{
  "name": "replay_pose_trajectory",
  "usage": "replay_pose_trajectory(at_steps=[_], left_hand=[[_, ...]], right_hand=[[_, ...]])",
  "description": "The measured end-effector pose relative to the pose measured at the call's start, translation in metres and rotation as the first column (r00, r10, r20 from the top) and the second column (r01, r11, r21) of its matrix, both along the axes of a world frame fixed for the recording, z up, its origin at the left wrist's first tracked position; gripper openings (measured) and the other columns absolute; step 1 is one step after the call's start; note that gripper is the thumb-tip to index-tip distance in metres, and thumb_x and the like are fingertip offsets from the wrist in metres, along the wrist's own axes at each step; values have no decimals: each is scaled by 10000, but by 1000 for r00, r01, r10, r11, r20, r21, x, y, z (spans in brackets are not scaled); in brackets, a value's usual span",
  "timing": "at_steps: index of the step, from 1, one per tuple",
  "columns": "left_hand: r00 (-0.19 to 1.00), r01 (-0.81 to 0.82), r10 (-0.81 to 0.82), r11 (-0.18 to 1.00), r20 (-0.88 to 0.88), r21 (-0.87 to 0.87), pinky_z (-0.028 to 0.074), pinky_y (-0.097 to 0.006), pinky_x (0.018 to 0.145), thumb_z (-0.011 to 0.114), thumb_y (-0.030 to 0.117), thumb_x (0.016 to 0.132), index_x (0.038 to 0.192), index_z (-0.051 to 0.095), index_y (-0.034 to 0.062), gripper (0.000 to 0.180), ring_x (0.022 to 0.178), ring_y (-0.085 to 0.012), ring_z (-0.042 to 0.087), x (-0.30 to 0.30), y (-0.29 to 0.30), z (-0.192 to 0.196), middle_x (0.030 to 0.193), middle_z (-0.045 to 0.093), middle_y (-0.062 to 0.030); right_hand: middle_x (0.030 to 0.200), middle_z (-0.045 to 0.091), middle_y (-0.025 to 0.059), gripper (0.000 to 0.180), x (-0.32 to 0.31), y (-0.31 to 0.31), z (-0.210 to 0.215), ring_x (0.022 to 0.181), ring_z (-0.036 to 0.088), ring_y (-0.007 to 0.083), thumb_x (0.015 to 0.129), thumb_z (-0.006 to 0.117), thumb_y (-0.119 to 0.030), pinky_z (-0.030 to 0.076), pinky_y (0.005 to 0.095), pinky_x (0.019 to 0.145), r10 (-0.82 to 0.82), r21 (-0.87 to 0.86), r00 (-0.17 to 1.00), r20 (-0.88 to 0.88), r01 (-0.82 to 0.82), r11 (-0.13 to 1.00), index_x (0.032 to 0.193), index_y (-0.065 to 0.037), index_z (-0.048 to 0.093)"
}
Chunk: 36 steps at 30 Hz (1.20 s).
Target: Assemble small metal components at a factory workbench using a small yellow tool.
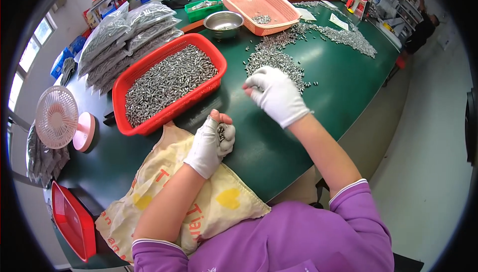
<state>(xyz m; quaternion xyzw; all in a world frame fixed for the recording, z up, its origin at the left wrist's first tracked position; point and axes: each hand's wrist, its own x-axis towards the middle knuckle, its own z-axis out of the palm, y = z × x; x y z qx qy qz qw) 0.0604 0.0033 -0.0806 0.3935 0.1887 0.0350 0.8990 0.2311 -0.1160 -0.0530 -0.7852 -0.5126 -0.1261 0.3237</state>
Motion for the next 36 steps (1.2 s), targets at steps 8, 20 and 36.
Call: replay_pose_trajectory(at_steps=[8,20,36], left_hand=[[998,-10,9,1000,55,7,241,-209,437,602,310,935,1008,540,138,196,493,-61,332,-1,1,-4,737,505,13],[999,-25,27,999,45,-31,238,-200,446,603,248,941,973,517,153,132,495,-53,332,-3,0,1,738,491,30],[996,-28,24,998,83,49,228,-189,455,599,311,947,1028,522,152,194,515,-46,308,-4,-4,2,736,461,41]], right_hand=[[795,692,122,89,29,29,-3,762,681,296,729,702,-223,553,383,713,-208,-400,964,166,259,879,782,-180,759],[922,673,52,159,-16,7,5,865,615,107,879,662,-107,496,263,808,227,32,581,-781,-326,945,999,-4,677],[863,611,26,104,-21,8,-1,829,587,108,862,678,-77,473,248,766,364,135,690,-626,-364,922,956,-36,696]])
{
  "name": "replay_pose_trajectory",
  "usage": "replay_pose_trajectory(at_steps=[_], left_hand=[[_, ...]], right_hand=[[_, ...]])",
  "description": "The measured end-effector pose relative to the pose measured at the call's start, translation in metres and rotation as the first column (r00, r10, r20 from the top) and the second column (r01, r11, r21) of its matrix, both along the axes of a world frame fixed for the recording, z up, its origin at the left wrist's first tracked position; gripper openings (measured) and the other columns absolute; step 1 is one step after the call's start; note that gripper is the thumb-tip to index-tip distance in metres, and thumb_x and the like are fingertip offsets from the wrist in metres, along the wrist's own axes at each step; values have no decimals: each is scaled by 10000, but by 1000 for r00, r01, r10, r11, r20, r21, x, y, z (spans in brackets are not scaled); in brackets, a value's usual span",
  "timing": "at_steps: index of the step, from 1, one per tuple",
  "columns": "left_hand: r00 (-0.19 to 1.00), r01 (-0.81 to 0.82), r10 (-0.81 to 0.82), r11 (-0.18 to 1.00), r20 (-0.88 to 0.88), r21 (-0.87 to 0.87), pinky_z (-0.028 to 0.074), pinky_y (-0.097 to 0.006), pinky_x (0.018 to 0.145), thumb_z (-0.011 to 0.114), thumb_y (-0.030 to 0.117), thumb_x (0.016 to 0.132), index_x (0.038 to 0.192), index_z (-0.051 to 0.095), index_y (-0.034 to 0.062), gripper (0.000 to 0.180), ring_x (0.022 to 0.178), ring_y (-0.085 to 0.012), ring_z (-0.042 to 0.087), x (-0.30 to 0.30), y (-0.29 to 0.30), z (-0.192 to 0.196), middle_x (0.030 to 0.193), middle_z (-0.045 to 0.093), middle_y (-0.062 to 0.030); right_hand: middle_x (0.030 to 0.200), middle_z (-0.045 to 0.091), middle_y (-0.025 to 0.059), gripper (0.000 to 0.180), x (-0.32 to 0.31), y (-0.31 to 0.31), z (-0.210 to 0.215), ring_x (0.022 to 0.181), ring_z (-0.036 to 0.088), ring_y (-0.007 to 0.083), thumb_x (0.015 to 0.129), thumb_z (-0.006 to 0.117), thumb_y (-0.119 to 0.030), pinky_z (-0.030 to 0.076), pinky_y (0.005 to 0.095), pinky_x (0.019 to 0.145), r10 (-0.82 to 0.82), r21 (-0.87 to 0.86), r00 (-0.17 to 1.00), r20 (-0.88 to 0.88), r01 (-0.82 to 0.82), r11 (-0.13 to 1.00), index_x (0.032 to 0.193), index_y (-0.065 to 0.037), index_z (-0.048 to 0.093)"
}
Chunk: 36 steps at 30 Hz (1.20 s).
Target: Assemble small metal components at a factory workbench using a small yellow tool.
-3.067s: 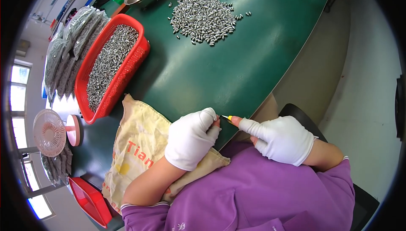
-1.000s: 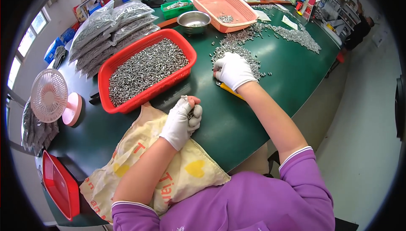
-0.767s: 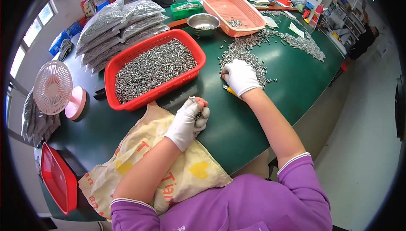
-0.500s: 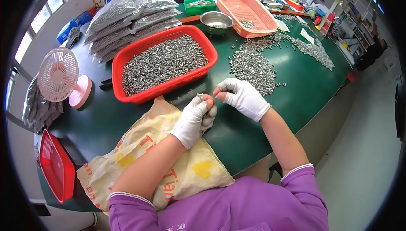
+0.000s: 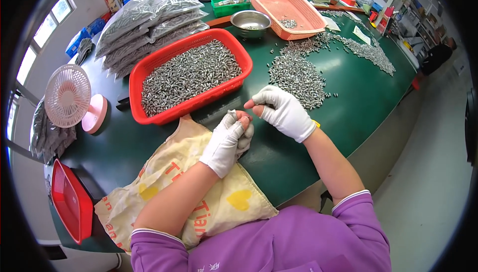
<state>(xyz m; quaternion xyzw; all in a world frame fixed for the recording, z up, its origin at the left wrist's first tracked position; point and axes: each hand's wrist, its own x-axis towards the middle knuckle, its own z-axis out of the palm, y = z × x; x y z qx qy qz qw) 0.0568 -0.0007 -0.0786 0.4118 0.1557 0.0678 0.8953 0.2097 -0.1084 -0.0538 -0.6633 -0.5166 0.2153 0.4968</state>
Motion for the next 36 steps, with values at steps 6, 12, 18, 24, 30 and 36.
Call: replay_pose_trajectory(at_steps=[6,12,18,24,30,36], left_hand=[[998,-58,58,998,13,-34,239,-198,445,559,286,976,1021,521,147,151,493,-51,319,2,-1,-2,733,494,36],[998,-56,57,997,32,-44,241,-199,443,558,310,975,1009,521,158,160,494,-52,321,2,-1,-4,731,497,40],[998,-56,57,998,24,-38,240,-201,442,568,323,968,995,520,161,171,496,-52,323,0,-1,-5,733,499,42],[996,-46,48,999,72,-22,252,-197,451,584,288,962,1007,522,146,161,519,-52,344,3,-2,-4,740,489,33],[994,-67,62,997,95,50,254,-193,461,595,224,949,1011,492,130,153,536,-51,335,2,-1,-5,715,435,33],[998,-45,61,918,-29,394,254,-189,475,533,246,983,981,519,87,159,547,-24,324,1,-14,0,670,384,63]], right_hand=[[812,617,73,122,-1,1,2,746,616,251,753,723,-53,501,336,681,-92,274,933,348,-8,962,867,-85,696],[803,617,78,138,0,3,0,759,608,283,728,734,-66,493,371,679,-57,282,887,458,-84,956,850,-89,674],[806,622,80,133,-1,2,-1,760,607,285,730,733,-73,493,376,681,-75,290,878,473,-74,954,846,-85,670],[785,628,72,138,4,-1,2,741,619,258,725,747,-52,498,347,669,-181,302,827,532,15,953,847,-89,693],[810,629,70,94,17,-26,11,795,626,264,771,703,-210,512,382,720,-468,184,570,675,484,855,830,-137,696],[838,625,72,217,5,-66,-2,843,624,256,741,734,-321,507,384,746,-326,-118,507,798,662,740,855,-140,695]])
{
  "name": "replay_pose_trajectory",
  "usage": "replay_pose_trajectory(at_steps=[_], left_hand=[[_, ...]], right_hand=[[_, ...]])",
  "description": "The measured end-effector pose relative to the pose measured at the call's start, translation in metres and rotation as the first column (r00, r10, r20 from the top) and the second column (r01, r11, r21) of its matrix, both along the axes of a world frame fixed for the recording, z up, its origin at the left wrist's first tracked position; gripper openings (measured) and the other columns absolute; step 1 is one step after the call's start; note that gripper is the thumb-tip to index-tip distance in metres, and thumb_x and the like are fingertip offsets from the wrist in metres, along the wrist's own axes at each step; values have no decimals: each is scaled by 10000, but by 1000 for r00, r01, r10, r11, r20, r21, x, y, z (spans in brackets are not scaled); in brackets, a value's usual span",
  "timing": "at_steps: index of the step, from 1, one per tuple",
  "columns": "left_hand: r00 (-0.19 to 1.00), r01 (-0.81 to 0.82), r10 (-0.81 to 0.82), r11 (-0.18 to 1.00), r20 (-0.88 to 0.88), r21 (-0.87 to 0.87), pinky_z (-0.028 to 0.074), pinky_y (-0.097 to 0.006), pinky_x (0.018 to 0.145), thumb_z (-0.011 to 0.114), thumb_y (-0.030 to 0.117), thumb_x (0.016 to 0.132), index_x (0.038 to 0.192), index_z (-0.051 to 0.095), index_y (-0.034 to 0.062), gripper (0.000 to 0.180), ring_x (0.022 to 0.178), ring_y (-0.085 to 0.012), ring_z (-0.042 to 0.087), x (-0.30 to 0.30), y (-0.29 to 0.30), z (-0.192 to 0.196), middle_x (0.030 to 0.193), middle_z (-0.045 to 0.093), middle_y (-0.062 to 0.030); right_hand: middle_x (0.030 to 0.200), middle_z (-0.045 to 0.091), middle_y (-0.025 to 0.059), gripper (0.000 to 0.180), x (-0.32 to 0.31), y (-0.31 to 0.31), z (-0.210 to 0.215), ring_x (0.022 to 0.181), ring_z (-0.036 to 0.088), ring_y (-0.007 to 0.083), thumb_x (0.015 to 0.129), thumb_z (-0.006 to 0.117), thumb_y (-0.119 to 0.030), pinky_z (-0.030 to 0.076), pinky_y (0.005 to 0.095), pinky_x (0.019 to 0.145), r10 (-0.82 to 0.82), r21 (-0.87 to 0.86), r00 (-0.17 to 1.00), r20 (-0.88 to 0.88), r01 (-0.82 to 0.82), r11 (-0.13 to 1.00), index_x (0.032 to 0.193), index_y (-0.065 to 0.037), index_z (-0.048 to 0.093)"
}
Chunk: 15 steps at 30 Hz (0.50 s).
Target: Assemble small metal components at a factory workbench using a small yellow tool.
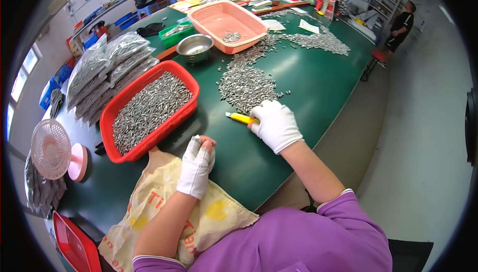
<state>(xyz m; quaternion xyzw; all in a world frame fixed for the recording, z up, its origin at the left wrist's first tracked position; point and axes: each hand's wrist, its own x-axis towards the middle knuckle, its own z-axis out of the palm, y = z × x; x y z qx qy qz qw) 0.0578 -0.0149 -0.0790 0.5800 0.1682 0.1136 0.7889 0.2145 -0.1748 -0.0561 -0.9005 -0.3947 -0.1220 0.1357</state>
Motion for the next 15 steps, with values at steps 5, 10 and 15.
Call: replay_pose_trajectory(at_steps=[5,10,15], left_hand=[[997,-16,-47,635,59,772,482,-325,636,589,134,921,954,552,76,77,675,-237,603,-9,-12,-7,764,603,-101],[967,239,-121,134,-224,962,508,-451,646,586,159,860,920,565,86,97,736,-355,634,-12,-26,16,773,642,-145],[953,269,-143,-14,-268,963,489,-448,618,609,147,830,890,551,91,100,716,-340,618,-11,-27,14,743,610,-138]], right_hand=[[780,628,87,131,-5,1,-9,790,626,274,746,704,-239,508,394,715,-19,101,998,67,12,995,757,-112,674],[815,645,124,237,-28,-17,1,776,635,311,860,637,-237,511,398,734,121,433,939,-321,31,901,989,-49,574],[747,579,47,500,-66,-68,6,665,548,112,986,447,-483,474,258,667,351,518,637,-687,91,850,1141,-10,494]])
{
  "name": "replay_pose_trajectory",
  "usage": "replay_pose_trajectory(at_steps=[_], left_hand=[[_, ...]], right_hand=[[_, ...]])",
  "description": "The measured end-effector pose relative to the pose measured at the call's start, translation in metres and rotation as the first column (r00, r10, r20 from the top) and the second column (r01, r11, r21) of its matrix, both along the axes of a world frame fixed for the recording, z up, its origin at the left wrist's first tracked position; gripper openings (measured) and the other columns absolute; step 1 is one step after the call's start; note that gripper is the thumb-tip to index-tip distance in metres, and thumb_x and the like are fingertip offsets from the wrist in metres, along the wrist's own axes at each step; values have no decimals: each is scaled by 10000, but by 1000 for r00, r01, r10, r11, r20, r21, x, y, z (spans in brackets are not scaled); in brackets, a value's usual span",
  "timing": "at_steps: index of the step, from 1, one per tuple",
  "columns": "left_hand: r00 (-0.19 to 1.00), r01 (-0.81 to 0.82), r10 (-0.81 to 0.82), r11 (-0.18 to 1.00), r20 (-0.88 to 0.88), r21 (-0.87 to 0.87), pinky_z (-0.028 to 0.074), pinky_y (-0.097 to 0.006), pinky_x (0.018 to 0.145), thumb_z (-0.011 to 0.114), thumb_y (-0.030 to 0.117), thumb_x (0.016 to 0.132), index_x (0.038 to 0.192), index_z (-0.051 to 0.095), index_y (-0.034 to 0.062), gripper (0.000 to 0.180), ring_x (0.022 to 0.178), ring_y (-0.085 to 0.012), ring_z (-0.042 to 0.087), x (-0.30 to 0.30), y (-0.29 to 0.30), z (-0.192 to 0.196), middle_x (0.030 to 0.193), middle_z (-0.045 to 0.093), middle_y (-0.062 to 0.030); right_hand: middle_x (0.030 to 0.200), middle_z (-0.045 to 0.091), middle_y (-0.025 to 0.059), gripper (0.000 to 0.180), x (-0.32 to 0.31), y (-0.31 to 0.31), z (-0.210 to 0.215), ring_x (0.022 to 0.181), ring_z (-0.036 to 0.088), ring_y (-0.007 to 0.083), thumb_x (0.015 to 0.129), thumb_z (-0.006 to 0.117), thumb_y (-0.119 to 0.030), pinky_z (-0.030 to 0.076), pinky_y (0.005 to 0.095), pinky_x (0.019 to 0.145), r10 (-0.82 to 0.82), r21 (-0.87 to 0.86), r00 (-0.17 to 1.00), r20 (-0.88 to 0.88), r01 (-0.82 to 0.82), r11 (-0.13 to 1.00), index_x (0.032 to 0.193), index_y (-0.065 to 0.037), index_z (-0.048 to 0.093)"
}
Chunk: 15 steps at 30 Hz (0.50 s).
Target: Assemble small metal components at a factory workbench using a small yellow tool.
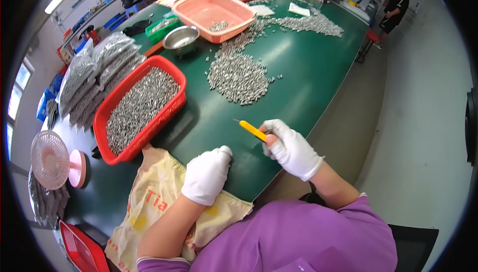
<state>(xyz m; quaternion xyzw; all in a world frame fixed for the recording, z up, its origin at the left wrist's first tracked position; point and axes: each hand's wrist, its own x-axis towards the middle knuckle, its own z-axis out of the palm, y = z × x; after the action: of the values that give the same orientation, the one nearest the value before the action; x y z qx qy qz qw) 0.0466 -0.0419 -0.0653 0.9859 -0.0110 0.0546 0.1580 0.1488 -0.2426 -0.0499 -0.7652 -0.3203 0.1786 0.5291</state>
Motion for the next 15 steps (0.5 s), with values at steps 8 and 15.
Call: replay_pose_trajectory(at_steps=[8,15], left_hand=[[1000,-1,0,1000,-24,-18,498,-436,635,616,157,852,943,552,81,135,729,-348,626,-2,0,0,760,622,-146],[990,-115,105,987,-94,-112,502,-431,642,633,158,852,908,555,69,131,732,-362,631,-7,-7,6,773,642,-154]], right_hand=[[916,665,188,429,-37,-40,-7,826,652,360,929,551,-238,522,400,735,69,-319,972,225,7,948,1308,-55,471],[624,603,116,564,-53,-35,-7,538,604,313,924,540,-198,502,424,541,187,-533,931,314,9,846,1460,-207,364]])
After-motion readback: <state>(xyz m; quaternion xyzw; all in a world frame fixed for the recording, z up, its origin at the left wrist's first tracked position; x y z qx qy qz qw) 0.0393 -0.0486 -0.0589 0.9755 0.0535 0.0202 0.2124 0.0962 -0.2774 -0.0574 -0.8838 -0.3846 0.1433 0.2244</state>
